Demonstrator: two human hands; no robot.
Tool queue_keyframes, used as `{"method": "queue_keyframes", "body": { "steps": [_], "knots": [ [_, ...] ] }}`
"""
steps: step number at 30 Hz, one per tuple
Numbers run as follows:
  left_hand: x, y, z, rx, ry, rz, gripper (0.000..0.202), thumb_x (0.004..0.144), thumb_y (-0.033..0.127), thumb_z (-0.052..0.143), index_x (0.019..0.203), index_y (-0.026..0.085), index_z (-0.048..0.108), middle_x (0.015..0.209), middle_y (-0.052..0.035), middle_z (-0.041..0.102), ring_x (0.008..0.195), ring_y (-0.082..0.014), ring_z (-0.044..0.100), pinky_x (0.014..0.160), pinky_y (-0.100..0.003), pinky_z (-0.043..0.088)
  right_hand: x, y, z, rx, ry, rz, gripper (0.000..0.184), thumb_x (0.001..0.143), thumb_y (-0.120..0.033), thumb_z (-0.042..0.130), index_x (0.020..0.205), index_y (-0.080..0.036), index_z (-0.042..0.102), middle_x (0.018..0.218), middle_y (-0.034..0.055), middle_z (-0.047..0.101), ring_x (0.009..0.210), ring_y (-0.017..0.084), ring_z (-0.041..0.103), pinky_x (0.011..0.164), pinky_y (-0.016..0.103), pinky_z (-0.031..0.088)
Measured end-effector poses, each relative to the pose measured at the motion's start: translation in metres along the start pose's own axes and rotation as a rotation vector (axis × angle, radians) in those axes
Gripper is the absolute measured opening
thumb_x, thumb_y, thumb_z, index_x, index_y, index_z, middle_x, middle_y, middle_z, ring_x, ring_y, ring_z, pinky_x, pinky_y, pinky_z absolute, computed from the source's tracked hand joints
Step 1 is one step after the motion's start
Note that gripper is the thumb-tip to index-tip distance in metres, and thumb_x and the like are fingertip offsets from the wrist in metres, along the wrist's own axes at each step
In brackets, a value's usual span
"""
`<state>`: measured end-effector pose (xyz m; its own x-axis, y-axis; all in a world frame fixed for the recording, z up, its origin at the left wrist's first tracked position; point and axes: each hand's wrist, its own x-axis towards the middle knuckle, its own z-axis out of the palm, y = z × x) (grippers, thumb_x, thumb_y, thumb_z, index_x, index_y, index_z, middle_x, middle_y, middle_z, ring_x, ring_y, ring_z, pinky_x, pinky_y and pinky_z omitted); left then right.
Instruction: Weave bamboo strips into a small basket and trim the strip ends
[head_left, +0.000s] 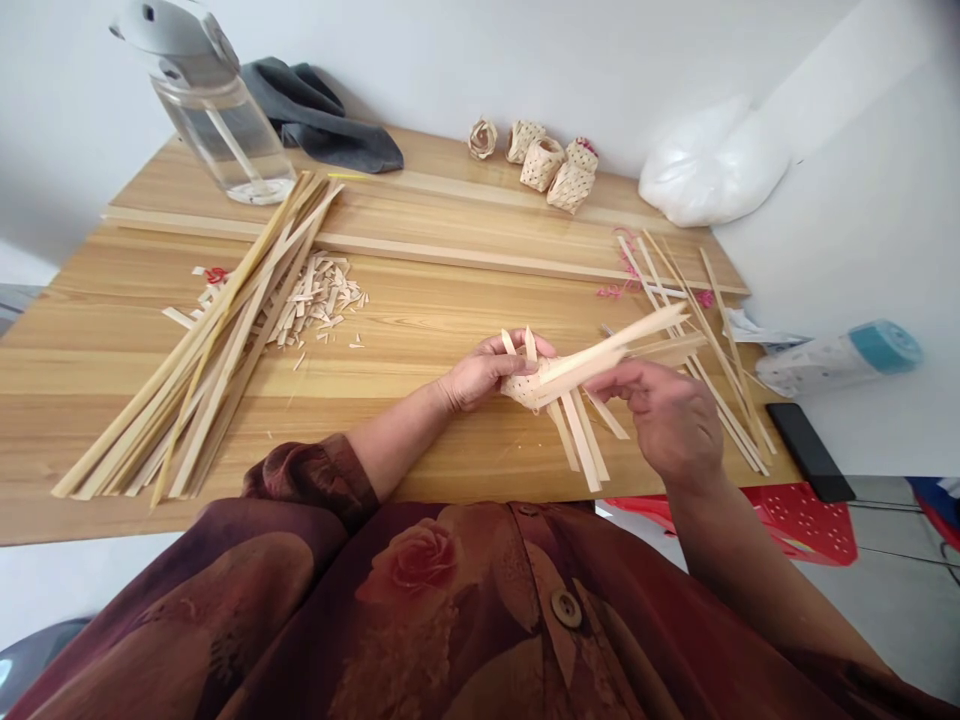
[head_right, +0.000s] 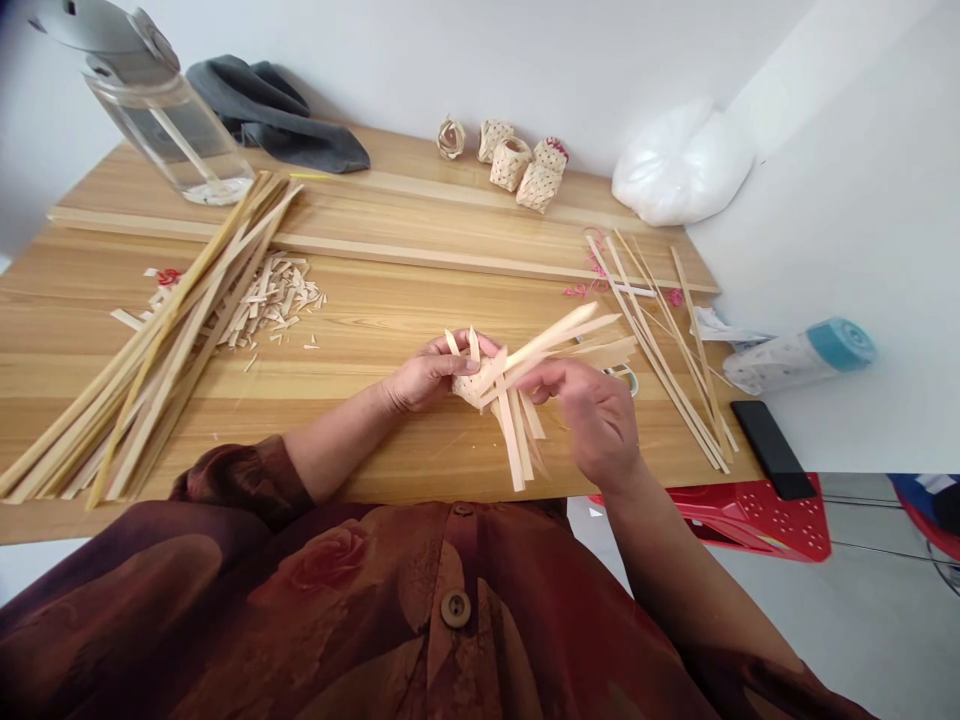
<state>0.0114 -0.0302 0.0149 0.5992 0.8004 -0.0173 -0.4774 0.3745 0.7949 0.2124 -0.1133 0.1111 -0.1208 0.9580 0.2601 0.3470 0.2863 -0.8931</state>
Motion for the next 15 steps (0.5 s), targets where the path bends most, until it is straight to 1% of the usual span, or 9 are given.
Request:
{"method": "queue_keyframes", "body": {
  "steps": [2, 3, 4, 8, 10, 12, 15],
  "knots": [
    [-0.001, 0.0, -0.001, 0.068, -0.003, 0.024, 0.035, 0.067, 0.03, 0.085, 0.098, 0.016, 0.074, 0.091, -0.0046, 0.074, 0.077, -0.0152, 0.068, 0.075, -0.029, 0.053, 0.0, -0.001, 0.006, -0.045, 0.078, 0.085, 0.027, 0.088, -0.053, 0.078, 0.086, -0.026, 0.077, 0.085, 0.0039, 0.078, 0.078, 0.022, 0.073, 0.076, 0.037, 0.06],
    [-0.002, 0.0, -0.001, 0.091, -0.007, 0.039, 0.035, 0.068, 0.031, 0.085, 0.098, 0.017, 0.075, 0.093, -0.0049, 0.074, 0.08, -0.0154, 0.068, 0.076, -0.029, 0.054, -0.001, -0.001, 0.009, -0.052, 0.106, 0.11, 0.021, 0.084, -0.045, 0.084, 0.084, -0.026, 0.075, 0.082, 0.0027, 0.078, 0.075, 0.021, 0.072, 0.073, 0.035, 0.06],
    [-0.002, 0.0, -0.002, 0.106, -0.009, 0.058, 0.036, 0.068, 0.032, 0.086, 0.098, 0.017, 0.075, 0.095, -0.005, 0.074, 0.082, -0.0154, 0.068, 0.078, -0.029, 0.053, -0.001, -0.001, 0.013, -0.044, 0.127, 0.122, 0.02, 0.081, -0.04, 0.087, 0.083, -0.026, 0.073, 0.082, 0.0023, 0.078, 0.074, 0.02, 0.073, 0.07, 0.034, 0.06],
    [-0.003, 0.0, -0.003, 0.128, -0.012, 0.123, 0.035, 0.07, 0.033, 0.086, 0.1, 0.018, 0.075, 0.098, -0.004, 0.073, 0.085, -0.0142, 0.067, 0.08, -0.028, 0.052, -0.004, 0.004, 0.022, 0.004, 0.219, 0.138, 0.024, 0.077, -0.032, 0.089, 0.081, -0.025, 0.066, 0.078, 0.0017, 0.077, 0.071, 0.019, 0.072, 0.066, 0.032, 0.059],
    [-0.003, 0.0, -0.002, 0.132, -0.01, 0.121, 0.035, 0.071, 0.032, 0.086, 0.1, 0.018, 0.074, 0.098, -0.004, 0.072, 0.085, -0.0137, 0.066, 0.08, -0.028, 0.051, -0.005, 0.006, 0.022, 0.003, 0.235, 0.139, 0.027, 0.075, -0.031, 0.09, 0.08, -0.025, 0.064, 0.078, 0.0013, 0.077, 0.071, 0.019, 0.072, 0.066, 0.032, 0.059],
    [-0.003, 0.002, 0.0, 0.132, -0.003, 0.095, 0.036, 0.071, 0.032, 0.086, 0.101, 0.017, 0.074, 0.097, -0.004, 0.073, 0.081, -0.013, 0.065, 0.078, -0.028, 0.051, -0.006, 0.008, 0.021, -0.031, 0.208, 0.126, 0.027, 0.076, -0.032, 0.089, 0.079, -0.025, 0.063, 0.08, 0.0014, 0.077, 0.073, 0.02, 0.073, 0.068, 0.034, 0.06],
    [-0.003, 0.003, 0.002, 0.113, 0.007, 0.049, 0.037, 0.071, 0.032, 0.085, 0.101, 0.016, 0.072, 0.092, -0.0033, 0.073, 0.075, -0.0118, 0.064, 0.076, -0.028, 0.051, -0.004, 0.014, 0.018, -0.127, 0.155, 0.068, 0.02, 0.08, -0.031, 0.086, 0.081, -0.025, 0.068, 0.082, 0.0013, 0.076, 0.076, 0.02, 0.071, 0.07, 0.034, 0.059]
  ]
}}
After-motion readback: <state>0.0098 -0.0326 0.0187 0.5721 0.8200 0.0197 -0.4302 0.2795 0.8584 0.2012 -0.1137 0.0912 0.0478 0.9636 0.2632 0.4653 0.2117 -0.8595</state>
